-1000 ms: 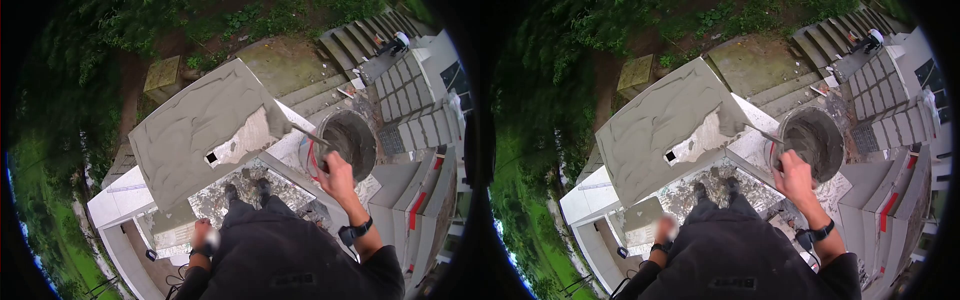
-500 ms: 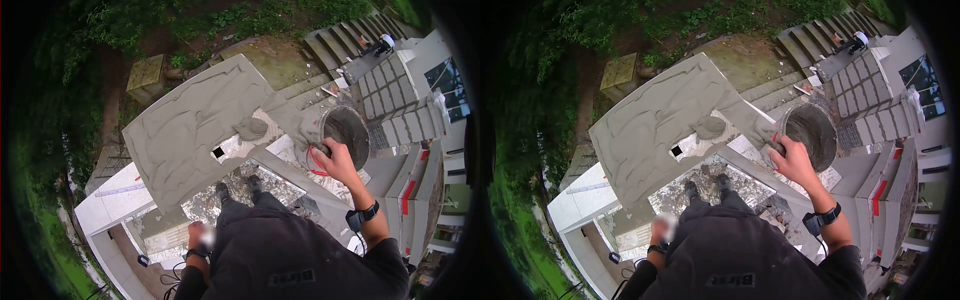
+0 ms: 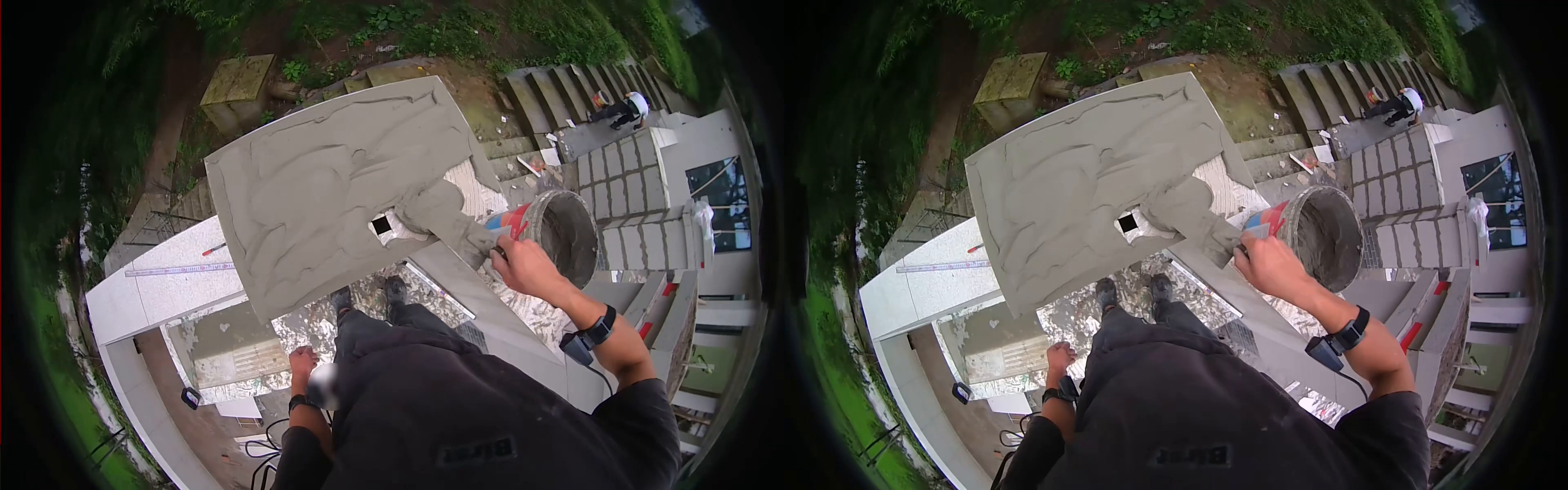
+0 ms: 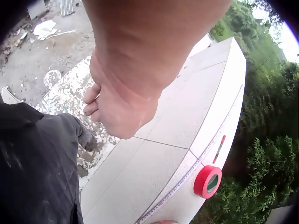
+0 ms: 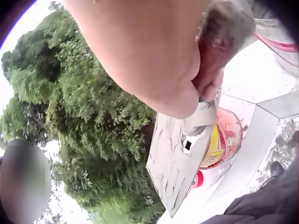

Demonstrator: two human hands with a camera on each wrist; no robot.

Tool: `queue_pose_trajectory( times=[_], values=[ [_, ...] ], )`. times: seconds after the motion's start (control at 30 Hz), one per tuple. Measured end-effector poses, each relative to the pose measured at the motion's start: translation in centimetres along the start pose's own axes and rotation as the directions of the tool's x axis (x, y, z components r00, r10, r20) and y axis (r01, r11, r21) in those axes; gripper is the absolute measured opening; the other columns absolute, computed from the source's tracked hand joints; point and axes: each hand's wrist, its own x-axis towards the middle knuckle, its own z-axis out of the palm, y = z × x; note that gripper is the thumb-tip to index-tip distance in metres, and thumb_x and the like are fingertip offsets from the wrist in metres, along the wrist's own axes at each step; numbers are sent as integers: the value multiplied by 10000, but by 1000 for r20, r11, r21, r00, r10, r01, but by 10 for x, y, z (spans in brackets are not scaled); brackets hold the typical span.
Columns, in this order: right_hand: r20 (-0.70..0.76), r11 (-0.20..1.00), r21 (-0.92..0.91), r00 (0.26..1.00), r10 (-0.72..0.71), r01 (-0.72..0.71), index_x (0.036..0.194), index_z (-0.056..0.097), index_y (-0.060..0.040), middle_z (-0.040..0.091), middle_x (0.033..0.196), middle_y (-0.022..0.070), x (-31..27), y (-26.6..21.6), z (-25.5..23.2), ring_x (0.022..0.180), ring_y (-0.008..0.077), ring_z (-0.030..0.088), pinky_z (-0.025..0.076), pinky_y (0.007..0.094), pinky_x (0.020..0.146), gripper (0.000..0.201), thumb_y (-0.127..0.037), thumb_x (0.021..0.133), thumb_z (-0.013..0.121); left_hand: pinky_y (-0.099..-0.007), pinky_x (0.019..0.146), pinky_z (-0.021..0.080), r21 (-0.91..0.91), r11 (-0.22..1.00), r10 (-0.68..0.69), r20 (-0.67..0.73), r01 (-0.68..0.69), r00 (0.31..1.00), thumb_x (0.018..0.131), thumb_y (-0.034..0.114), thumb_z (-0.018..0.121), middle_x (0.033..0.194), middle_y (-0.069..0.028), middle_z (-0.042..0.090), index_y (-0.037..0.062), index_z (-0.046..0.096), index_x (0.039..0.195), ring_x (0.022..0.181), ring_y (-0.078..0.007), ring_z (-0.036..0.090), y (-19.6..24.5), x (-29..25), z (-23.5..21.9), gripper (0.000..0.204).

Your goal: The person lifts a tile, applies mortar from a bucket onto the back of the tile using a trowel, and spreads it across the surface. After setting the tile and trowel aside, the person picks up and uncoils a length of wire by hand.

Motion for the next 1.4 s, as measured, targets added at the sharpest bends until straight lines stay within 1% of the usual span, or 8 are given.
queue_pose_trajectory(
  times=[0.5,0.67,0.9,0.97,1.03,1.2,1.33,1.4],
  values=[
    [164,990,-137,984,67,-45,870,592,77,642,796,313,22,-34,-53,812,500,636,506,560,763,309,-227,924,573,-259,481,461,-132,991,-1,-38,-4,999,981,168,588,732,-61,618,12,611,1023,578,-141,600,-19,2,-12,164],
    [466,813,339,835,292,-473,934,593,81,607,646,148,2,-56,-49,531,255,645,531,395,506,313,-222,989,538,-276,473,474,-91,995,-41,-17,39,999,960,159,574,735,-71,635,10,615,1015,572,-160,624,-36,15,-12,163],
    [570,747,392,779,262,-537,956,572,85,569,636,83,-6,-95,-37,490,166,604,505,326,422,341,-246,1013,515,-289,510,496,0,1000,-30,30,30,999,953,178,586,739,-81,651,12,616,1003,587,-174,632,-20,17,-7,176],
    [564,752,384,781,268,-536,956,586,73,611,650,154,-11,-95,-24,502,245,641,528,393,464,316,-236,997,534,-294,520,502,8,1000,-24,37,24,999,953,181,589,744,-82,655,10,621,1012,593,-175,634,-14,21,-6,184],
    [141,976,192,982,-126,98,951,606,49,644,693,245,-15,-85,1,564,350,670,546,477,547,288,-234,972,561,-298,531,507,20,1000,-17,42,16,999,952,184,591,749,-83,658,8,625,1021,600,-175,636,-9,25,-7,192],
    [52,949,-308,995,87,-67,876,557,-4,650,651,218,-21,-58,5,632,389,683,532,511,563,248,-232,968,525,-296,496,481,23,1000,1,47,-2,999,961,176,594,726,-83,652,1,628,1005,581,-173,623,2,31,-6,183],
    [-49,909,-335,968,245,-247,888,574,9,649,677,241,-21,-14,-4,657,418,674,534,521,606,265,-245,959,546,-295,478,484,35,999,-14,36,13,999,963,175,602,719,-83,652,3,629,1008,561,-175,629,6,30,-3,180],
    [-48,990,56,990,130,-128,888,581,29,640,695,265,-25,2,-5,686,455,655,523,537,656,274,-240,939,589,-294,477,499,50,999,-13,53,10,999,967,178,601,701,-79,646,11,628,1001,571,-179,649,5,31,-5,173]
  ],
)
